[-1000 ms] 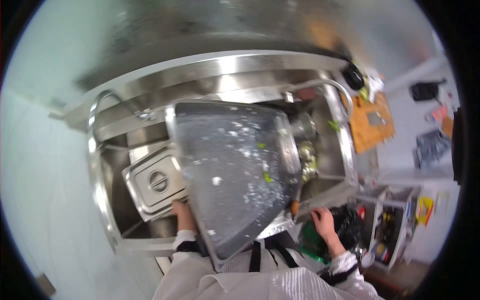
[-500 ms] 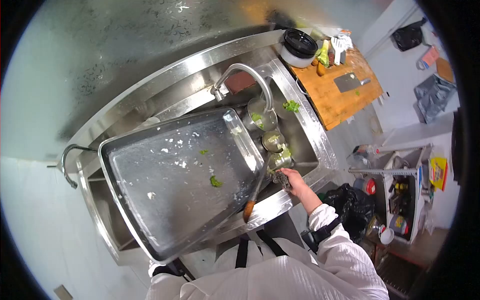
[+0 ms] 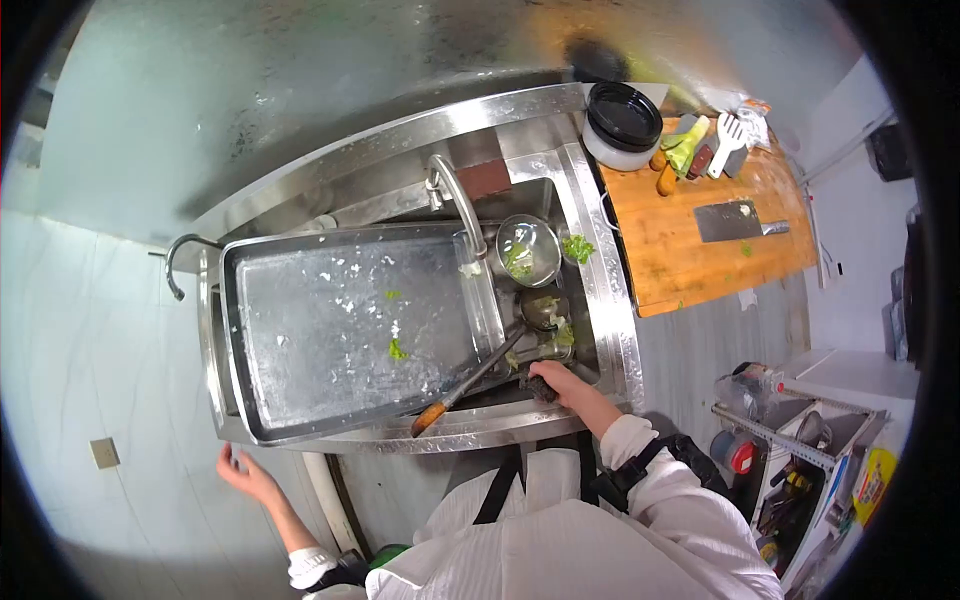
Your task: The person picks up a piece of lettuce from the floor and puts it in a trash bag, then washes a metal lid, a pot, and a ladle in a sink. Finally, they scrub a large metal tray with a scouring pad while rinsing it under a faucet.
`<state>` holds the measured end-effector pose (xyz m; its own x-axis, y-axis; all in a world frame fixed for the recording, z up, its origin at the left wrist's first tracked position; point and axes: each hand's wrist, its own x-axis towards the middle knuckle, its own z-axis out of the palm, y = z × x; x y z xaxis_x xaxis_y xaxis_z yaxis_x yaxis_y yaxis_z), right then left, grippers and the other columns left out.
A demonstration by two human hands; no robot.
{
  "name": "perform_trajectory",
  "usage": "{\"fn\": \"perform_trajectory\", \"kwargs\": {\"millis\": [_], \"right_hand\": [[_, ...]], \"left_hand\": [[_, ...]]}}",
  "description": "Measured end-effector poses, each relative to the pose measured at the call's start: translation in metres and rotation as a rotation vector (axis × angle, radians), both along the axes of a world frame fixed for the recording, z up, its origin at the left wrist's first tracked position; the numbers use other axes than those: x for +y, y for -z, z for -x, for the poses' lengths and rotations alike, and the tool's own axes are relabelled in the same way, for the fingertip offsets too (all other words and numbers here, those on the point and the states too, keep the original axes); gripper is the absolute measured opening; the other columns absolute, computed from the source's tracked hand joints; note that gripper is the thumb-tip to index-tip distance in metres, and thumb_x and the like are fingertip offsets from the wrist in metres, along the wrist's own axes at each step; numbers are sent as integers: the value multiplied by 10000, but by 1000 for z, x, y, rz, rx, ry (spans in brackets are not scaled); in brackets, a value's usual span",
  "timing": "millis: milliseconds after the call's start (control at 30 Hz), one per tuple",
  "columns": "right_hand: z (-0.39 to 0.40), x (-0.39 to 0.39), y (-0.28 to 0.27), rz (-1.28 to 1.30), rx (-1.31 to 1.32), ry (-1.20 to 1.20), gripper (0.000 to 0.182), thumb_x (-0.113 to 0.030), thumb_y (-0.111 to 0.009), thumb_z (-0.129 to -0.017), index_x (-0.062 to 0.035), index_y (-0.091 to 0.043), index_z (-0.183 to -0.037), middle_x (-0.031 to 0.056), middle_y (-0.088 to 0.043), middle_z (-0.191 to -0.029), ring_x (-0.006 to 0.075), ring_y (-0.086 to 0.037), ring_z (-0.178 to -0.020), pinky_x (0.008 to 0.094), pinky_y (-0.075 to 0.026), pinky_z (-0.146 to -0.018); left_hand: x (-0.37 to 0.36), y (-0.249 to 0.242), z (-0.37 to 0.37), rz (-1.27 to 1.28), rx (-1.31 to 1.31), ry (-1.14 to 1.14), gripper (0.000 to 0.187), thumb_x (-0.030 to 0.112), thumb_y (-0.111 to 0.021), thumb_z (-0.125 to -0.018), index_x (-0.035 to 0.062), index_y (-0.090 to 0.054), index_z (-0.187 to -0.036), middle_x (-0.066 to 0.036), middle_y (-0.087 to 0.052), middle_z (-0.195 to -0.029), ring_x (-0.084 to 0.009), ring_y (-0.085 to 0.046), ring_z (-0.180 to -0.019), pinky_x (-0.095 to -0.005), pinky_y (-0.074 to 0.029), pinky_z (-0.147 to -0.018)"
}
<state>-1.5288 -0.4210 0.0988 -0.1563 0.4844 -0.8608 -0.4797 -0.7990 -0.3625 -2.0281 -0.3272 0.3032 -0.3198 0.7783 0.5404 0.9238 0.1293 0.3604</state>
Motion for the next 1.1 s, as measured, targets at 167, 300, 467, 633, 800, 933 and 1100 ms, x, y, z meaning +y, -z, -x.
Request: {"fn": "perform_trajectory", "kwargs": {"millis": [167, 300, 467, 633, 800, 933, 1100], "right_hand": [[10, 14, 9, 21, -127, -104, 224, -270, -553, -777, -51, -524, -813, 71, -538, -697, 170, -554, -578, 312, -468, -436], [18, 13, 21, -81, -483, -111, 319, -337, -572, -764, -23, -543, -806, 110, -564, -742, 208, -578, -653, 340, -472, -509], [25, -1, 85, -138, -605, -136, 380, -353, -597, -729, -5, -562, -878, 146, -596, -848, 267, -577, -804, 358, -442, -704], [46, 12, 84, -177, -619, -122, 389, -353, -602, -724, -9, -582, -905, 150, -607, -904, 280, -574, -858, 350, -427, -762], [59, 11, 69, -199, -753, -123, 252, -232, -602, -730, 7, -601, -810, 82, -613, -786, 170, -557, -749, 289, -428, -705], [53, 6, 86, -241, -689, -20, 363, -357, -602, -735, -9, -605, -835, 127, -622, -826, 246, -583, -815, 334, -437, -743], [16, 25, 65, -204, -718, 75, 375, -355, -655, -708, 12, -598, -657, 144, -621, -736, 242, -586, -709, 354, -425, -654]], "left_hand": [[78, -3, 5, 424, 287, 99, 494, 175, -564, -828, -5, -386, -1253, -208, -454, -1121, -351, -446, -1028, -406, -368, -854], [124, 12, 32, 720, 166, 140, 276, 179, -592, -810, -28, -508, -972, -187, -541, -736, -331, -523, -672, -403, -407, -626], [127, 9, 19, 539, 150, 287, 212, 128, -611, -781, -42, -486, -791, -172, -496, -631, -294, -462, -559, -380, -384, -552], [139, 2, 26, 693, -381, 439, 84, 53, -543, -827, -23, -553, -862, 6, -555, -697, -65, -471, -616, -249, -402, -545], [136, -37, -5, 748, -500, 502, 60, 43, -534, -840, -1, -567, -863, 30, -554, -694, -40, -466, -595, -221, -390, -540], [137, -22, 5, 704, -447, 476, 85, 83, -553, -843, 0, -566, -857, 33, -545, -691, -42, -450, -600, -216, -377, -538], [133, 20, 30, 633, -407, 466, 149, 150, -574, -848, 17, -532, -796, 40, -494, -661, -50, -415, -606, -226, -350, -528]]}}
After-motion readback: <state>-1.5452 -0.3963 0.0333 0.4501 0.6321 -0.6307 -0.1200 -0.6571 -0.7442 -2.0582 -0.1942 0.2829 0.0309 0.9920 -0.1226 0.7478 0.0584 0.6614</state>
